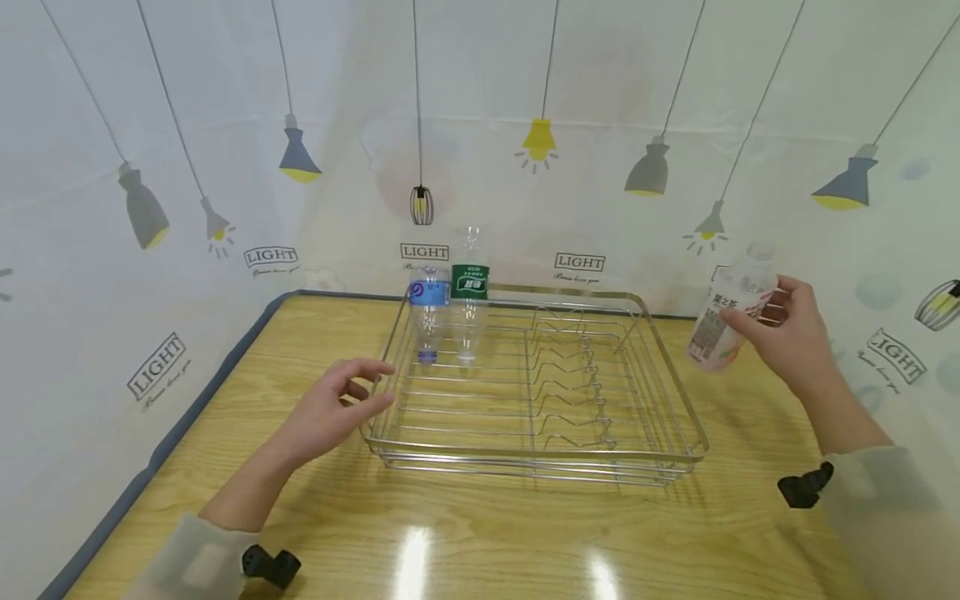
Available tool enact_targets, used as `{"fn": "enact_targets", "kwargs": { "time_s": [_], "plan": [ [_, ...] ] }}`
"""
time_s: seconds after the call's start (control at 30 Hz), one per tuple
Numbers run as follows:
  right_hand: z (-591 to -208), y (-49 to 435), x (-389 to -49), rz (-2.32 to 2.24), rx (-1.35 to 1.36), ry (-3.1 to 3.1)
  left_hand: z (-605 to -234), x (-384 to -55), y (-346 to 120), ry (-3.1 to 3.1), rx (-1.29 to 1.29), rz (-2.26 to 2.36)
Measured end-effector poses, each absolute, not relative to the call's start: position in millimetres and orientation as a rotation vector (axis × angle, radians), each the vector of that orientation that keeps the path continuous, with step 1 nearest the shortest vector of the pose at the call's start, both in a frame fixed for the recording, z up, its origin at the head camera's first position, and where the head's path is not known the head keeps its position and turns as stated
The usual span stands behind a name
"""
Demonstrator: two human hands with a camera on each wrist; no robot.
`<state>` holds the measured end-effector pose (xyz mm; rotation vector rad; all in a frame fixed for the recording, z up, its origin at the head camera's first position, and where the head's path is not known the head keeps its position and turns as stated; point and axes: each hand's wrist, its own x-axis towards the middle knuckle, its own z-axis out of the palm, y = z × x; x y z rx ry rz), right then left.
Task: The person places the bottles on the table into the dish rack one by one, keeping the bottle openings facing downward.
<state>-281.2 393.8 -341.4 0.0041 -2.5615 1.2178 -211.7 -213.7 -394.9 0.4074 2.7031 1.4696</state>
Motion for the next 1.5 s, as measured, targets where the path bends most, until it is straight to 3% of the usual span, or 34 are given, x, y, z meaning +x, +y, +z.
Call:
{"fn": "enact_targets", "kwargs": {
  "time_s": [0.6, 1.0, 1.5],
  "plan": [
    [-283, 347, -243, 1.28, 0.265, -2.411, -352, -217, -199, 2.844, 0.495, 1.541],
    [-279, 297, -230, 1.327, 0.538, -2.444, -340, -228, -161, 2.708, 0.646, 1.582],
    [-276, 250, -225, 1.221, 0.681, -2.591, -337, -241, -113, 2.511, 0.826, 1.607]
  ]
}}
